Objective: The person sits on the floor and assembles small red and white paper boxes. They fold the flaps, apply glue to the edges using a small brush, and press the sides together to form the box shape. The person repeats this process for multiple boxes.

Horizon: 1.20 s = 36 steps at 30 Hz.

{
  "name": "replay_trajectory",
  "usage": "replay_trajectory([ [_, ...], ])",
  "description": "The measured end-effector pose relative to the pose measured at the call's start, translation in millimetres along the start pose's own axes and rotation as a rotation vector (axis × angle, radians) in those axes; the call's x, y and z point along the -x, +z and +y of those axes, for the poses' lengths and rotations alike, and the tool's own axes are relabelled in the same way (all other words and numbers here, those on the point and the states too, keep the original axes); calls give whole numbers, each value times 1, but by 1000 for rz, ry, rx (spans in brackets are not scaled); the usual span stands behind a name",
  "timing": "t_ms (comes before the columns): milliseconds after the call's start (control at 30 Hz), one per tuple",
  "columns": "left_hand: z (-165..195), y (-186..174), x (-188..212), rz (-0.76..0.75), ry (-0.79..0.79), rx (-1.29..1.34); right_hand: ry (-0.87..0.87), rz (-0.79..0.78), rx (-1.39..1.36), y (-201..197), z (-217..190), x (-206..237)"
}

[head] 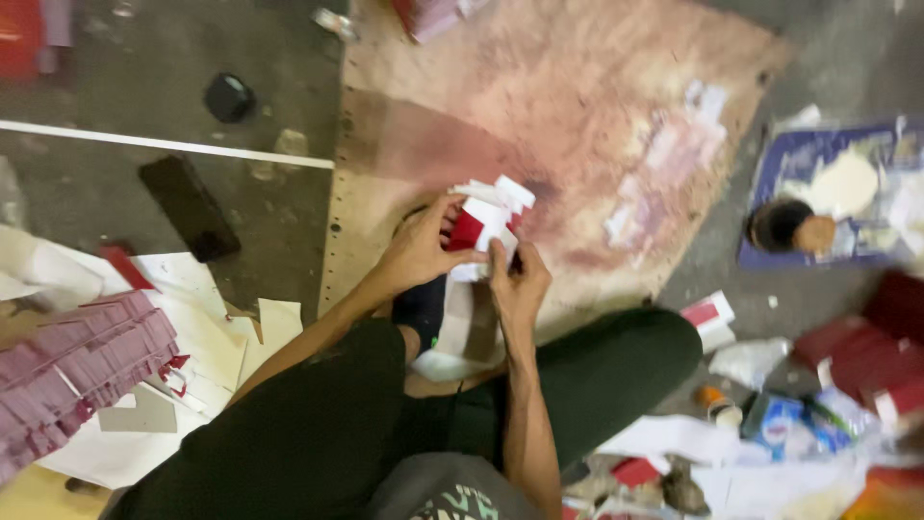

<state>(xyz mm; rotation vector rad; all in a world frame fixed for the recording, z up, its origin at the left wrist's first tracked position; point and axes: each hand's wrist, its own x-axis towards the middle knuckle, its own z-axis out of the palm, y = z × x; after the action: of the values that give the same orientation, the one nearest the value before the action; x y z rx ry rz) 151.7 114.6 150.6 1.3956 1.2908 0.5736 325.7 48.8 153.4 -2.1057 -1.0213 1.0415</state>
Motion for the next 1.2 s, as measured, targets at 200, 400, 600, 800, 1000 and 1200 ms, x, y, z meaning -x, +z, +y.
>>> replay_trajectory([
  [200, 6, 3, 1, 128, 25, -248, -584, 192, -32, 2, -28, 13],
  [400, 8, 2, 0, 202, 268, -290, -571, -5, 211, 16, -9, 18],
  [600, 7, -3, 1, -18, 451, -637, -466, -108, 74, 9, 0, -18],
  [800, 5, -9, 3, -115, 343, -753, -445, -83, 61, -36, -62, -26],
  [1000, 2, -14, 4, -204, 247, -771, -313, 355, -1006, 48, -54, -38],
  [1200, -2, -18, 3, -108, 291, -724, -357, 335, -209, 97, -22, -48],
])
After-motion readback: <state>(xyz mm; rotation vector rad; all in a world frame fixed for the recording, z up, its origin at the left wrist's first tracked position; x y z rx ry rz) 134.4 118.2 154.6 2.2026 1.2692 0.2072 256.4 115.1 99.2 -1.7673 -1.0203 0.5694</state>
